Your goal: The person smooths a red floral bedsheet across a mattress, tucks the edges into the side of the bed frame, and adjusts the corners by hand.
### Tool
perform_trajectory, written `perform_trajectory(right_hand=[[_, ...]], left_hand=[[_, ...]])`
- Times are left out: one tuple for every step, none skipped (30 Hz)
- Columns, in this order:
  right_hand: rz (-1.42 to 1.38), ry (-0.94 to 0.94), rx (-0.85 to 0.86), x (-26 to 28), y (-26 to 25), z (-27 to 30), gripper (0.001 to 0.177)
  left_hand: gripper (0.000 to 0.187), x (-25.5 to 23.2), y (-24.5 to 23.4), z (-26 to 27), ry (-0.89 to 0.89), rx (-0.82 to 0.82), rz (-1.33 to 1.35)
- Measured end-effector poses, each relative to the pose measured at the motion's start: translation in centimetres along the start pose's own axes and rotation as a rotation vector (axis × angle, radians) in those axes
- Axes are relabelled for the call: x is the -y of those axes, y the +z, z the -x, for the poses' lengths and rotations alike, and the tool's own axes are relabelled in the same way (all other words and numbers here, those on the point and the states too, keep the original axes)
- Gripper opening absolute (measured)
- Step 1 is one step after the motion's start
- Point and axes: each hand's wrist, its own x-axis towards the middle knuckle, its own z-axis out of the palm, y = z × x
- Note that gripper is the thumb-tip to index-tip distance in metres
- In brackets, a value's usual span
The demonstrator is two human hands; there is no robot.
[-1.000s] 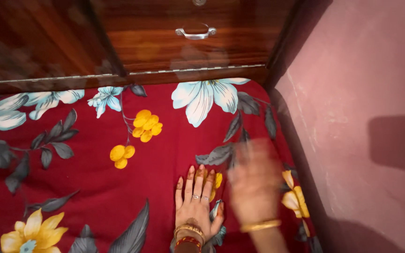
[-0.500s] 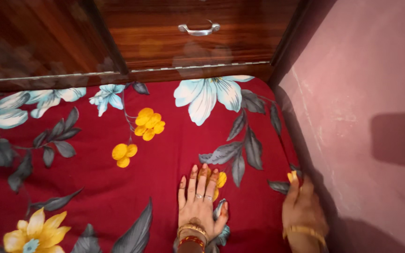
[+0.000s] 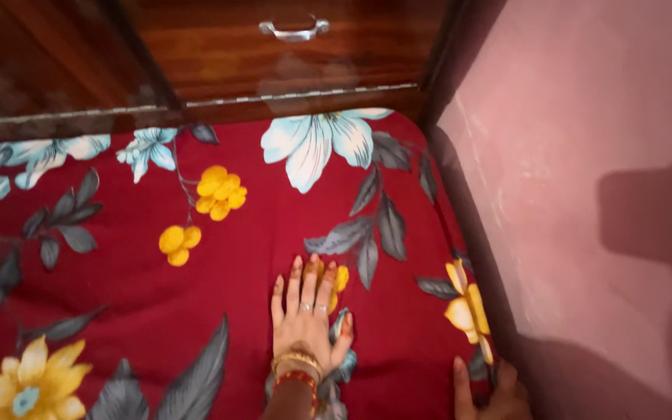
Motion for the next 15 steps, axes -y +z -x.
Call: perform_trajectory(right_hand=[[0.032, 0.032, 0.085, 0.8, -1.2, -0.4, 0.057], [0.063, 0.067, 0.163, 1.5, -2.2, -0.7, 0.051], [0.082, 0.061, 0.153, 2.1, -2.9, -0.8, 0.050], [0.102, 0.055, 0.144, 2.9, -3.5, -0.7, 0.051], [0.121, 0.050, 0.135, 3.4, -4.0, -0.7, 0.054], [0.153, 0.070, 0.122, 3.8, -4.1, -1.0, 0.056], [0.184, 0.089, 0.108, 4.3, -3.9, -1.2, 0.059], [0.214, 0.110, 0.091, 4.8, -3.9, -1.4, 0.062], [0.211, 0.134, 0.119, 5.0, -4.1, -1.4, 0.061], [0.203, 0.157, 0.148, 5.3, -4.2, -1.3, 0.062], [0.196, 0.180, 0.178, 5.6, -4.3, -1.3, 0.062], [0.213, 0.186, 0.169, 5.8, -4.2, -1.1, 0.061], [0.230, 0.192, 0.160, 5.9, -4.1, -0.9, 0.059], [0.248, 0.196, 0.156, 5.9, -4.1, -0.7, 0.058], [0.254, 0.188, 0.155, 5.8, -4.1, -0.6, 0.057]], left_hand=[[0.086, -0.1, -0.1, 0.0, -0.005, 0.008, -0.010], [0.086, -0.1, -0.1, -0.1, -0.004, 0.011, -0.018], [0.086, -0.2, -0.2, -0.1, 0.003, 0.005, -0.020], [0.086, -0.1, -0.4, 0.0, 0.009, 0.000, -0.022], [0.086, -0.2, -0.7, 0.0, 0.015, -0.004, -0.024], [0.085, -0.3, -0.8, 0.0, 0.005, 0.011, -0.028], [0.084, -0.4, -0.9, 0.0, -0.005, 0.026, -0.032], [0.083, -0.5, -1.1, 0.0, -0.013, 0.038, -0.036], [0.082, -0.7, -1.4, 0.0, -0.016, 0.048, -0.046], [0.081, -0.8, -1.6, 0.0, -0.020, 0.057, -0.060], [0.081, -1.1, -1.7, 0.0, -0.024, 0.066, -0.075], [0.081, -1.3, -1.8, 0.2, -0.043, 0.073, -0.078], [0.081, -1.6, -1.8, 0.3, -0.063, 0.081, -0.081], [0.081, -2.0, -1.9, 0.5, -0.086, 0.091, -0.085], [0.084, -2.4, -2.0, 1.0, -0.087, 0.074, -0.080]])
